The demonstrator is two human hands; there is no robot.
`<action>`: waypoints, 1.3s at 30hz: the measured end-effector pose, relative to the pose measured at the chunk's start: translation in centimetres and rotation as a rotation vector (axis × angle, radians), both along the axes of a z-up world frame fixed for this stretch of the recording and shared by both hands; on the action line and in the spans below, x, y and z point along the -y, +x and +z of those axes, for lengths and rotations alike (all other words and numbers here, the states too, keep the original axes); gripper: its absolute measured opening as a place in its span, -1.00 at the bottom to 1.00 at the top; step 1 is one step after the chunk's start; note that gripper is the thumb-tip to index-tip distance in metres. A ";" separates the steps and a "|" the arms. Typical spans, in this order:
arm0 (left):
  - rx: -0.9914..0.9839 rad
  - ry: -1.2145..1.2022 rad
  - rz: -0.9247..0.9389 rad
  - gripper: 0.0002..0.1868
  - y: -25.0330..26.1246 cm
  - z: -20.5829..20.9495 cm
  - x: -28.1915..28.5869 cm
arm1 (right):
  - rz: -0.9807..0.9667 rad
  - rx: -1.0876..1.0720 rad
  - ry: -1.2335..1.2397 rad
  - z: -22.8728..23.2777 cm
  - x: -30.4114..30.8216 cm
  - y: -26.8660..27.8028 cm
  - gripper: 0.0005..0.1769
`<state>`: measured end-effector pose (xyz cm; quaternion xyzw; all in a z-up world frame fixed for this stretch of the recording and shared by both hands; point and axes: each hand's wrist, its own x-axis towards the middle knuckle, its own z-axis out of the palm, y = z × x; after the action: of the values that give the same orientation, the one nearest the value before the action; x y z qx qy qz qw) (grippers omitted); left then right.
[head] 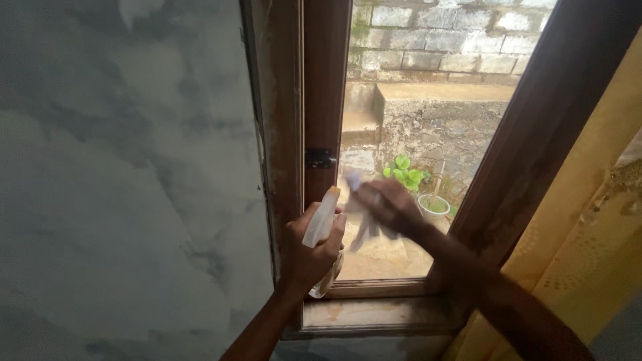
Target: The person sprays a cleaning solution onto a window and wipes the glass and frame with a cloth. They repeatedly spray and wipe different sections of the window, including the sill and edges, to remove dirt and smudges.
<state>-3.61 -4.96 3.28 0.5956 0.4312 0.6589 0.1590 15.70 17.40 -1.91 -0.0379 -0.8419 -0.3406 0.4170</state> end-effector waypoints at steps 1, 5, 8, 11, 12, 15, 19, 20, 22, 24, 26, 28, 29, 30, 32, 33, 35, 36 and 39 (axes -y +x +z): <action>0.004 -0.015 -0.002 -0.81 0.2 0.1 0.1 | -0.008 -0.058 0.045 1.9 -0.6 0.0 -0.41; -0.020 -0.066 0.001 -0.80 0.6 0.5 0.4 | -0.088 -0.216 0.109 9.6 -0.6 0.8 -0.47; -0.034 -0.018 -0.004 -0.79 0.7 0.8 0.3 | -0.113 -0.436 0.058 14.9 -0.3 1.1 -0.43; -0.040 -0.017 -0.011 -0.78 0.9 1.5 0.3 | -0.113 -0.570 0.155 19.4 -0.8 1.3 -0.35; -0.023 -0.013 -0.028 -0.78 0.9 1.5 0.1 | -0.071 -0.601 0.157 21.0 -1.3 1.1 -0.34; 0.012 0.011 -0.061 -0.78 0.8 1.5 -0.2 | -0.074 -0.641 0.125 21.1 -1.3 0.1 -0.31; 0.012 -0.070 -0.003 -0.77 1.1 1.8 0.1 | -0.203 -0.692 0.177 18.2 -0.8 -2.6 -0.37; 0.011 -0.120 0.021 -0.77 1.2 1.6 0.0 | -0.181 -0.651 0.165 17.1 -0.2 -2.7 -0.37; 0.015 -0.012 -0.024 -0.77 1.5 0.9 -0.9 | -0.137 -0.570 0.142 14.2 1.4 -2.7 -0.36; 0.029 0.043 -0.050 -0.77 1.9 -0.2 -2.2 | -0.093 -0.538 0.139 12.1 2.2 -3.0 -0.36; 0.054 0.041 -0.056 -0.78 2.4 -1.4 -3.4 | -0.058 -0.533 0.093 9.5 2.7 -2.8 -0.37; 0.041 0.039 -0.055 -0.79 2.7 -2.6 -4.4 | -0.031 -0.553 0.000 6.5 2.7 -2.8 -0.40; 0.034 0.037 -0.054 -0.79 2.8 -3.1 -4.8 | -0.029 -0.532 -0.013 4.8 2.7 -2.6 -0.43; 0.036 0.022 -0.037 -0.80 2.9 -3.6 -5.1 | -0.026 -0.512 -0.027 3.1 2.8 -2.4 -0.46; 0.043 -0.013 -0.006 -0.82 3.2 -4.7 -5.4 | -0.027 -0.482 -0.092 -0.7 3.3 -1.8 -0.51; 0.035 0.015 0.003 -0.77 3.3 -5.3 -5.5 | -0.030 -0.472 -0.143 -2.9 3.7 -1.3 -0.53; 0.021 0.085 0.026 -0.64 3.2 -6.2 -5.9 | -0.050 -0.438 -0.241 -6.7 4.2 -0.8 -0.55; 0.029 0.066 0.017 -0.72 3.2 -6.7 -6.0 | -0.070 -0.416 -0.296 -8.5 4.3 -0.8 -0.54; 0.041 0.038 0.009 -0.85 3.4 -8.3 -6.5 | -0.049 -0.348 -0.420 -13.6 5.1 -0.8 -0.56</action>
<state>-0.19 1.51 -5.04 0.5828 0.4177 0.6799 0.1536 14.91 12.30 -15.49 -0.2019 -0.8087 -0.1570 0.5298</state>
